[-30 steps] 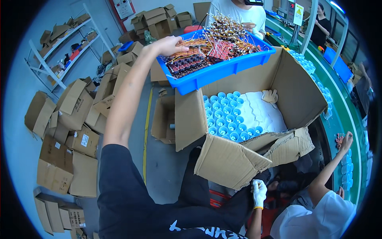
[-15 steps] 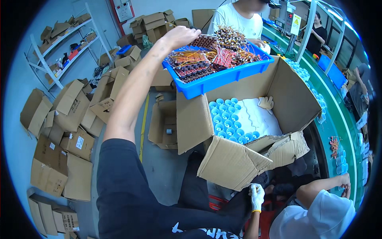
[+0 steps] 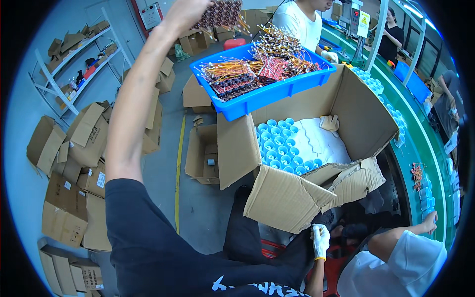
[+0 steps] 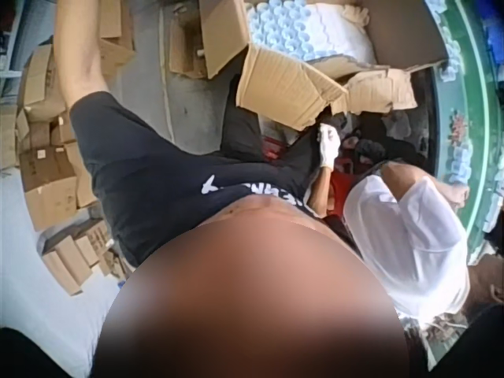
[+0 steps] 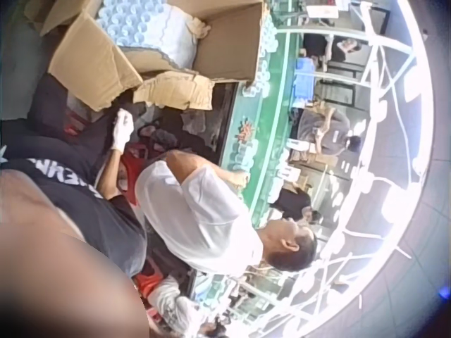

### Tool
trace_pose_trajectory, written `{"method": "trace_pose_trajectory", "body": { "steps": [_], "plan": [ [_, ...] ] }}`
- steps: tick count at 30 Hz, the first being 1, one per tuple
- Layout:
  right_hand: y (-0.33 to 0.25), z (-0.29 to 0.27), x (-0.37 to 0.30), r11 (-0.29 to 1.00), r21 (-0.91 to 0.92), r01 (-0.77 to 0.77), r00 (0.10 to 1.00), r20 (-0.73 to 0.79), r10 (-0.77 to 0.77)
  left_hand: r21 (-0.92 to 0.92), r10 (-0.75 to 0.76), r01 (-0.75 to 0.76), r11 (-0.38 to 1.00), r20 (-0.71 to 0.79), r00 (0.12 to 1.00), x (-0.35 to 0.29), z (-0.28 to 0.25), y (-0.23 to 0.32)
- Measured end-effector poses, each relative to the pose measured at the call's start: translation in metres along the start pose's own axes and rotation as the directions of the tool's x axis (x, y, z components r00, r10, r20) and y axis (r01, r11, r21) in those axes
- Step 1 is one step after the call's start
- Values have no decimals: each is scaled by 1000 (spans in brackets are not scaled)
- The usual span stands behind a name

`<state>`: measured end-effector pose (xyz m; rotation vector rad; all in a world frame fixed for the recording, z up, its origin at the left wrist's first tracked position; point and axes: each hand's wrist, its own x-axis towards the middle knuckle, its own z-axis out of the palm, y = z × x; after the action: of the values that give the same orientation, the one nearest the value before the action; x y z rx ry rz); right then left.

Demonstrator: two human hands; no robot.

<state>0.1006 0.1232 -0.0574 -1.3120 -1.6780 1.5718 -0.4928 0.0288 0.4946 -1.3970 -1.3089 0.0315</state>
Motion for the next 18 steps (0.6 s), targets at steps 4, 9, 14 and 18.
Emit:
{"method": "trace_pose_trajectory", "body": {
  "steps": [4,9,14,18],
  "plan": [
    [4,-4,-10,999,47,16,999,-42,-14,0,-415,415,910,-24,909,-3,-72,3],
    [-37,-4,-24,985,144,92,991,-113,-76,-607,-707,573,552,25,707,-56,-132,-6],
    [-126,-27,-75,965,241,107,861,462,-211,-807,-730,324,-494,587,350,-76,-194,214],
    [-175,-5,-125,844,516,147,648,594,-476,-494,-488,165,-854,869,77,-88,-240,397]
  ]
}}
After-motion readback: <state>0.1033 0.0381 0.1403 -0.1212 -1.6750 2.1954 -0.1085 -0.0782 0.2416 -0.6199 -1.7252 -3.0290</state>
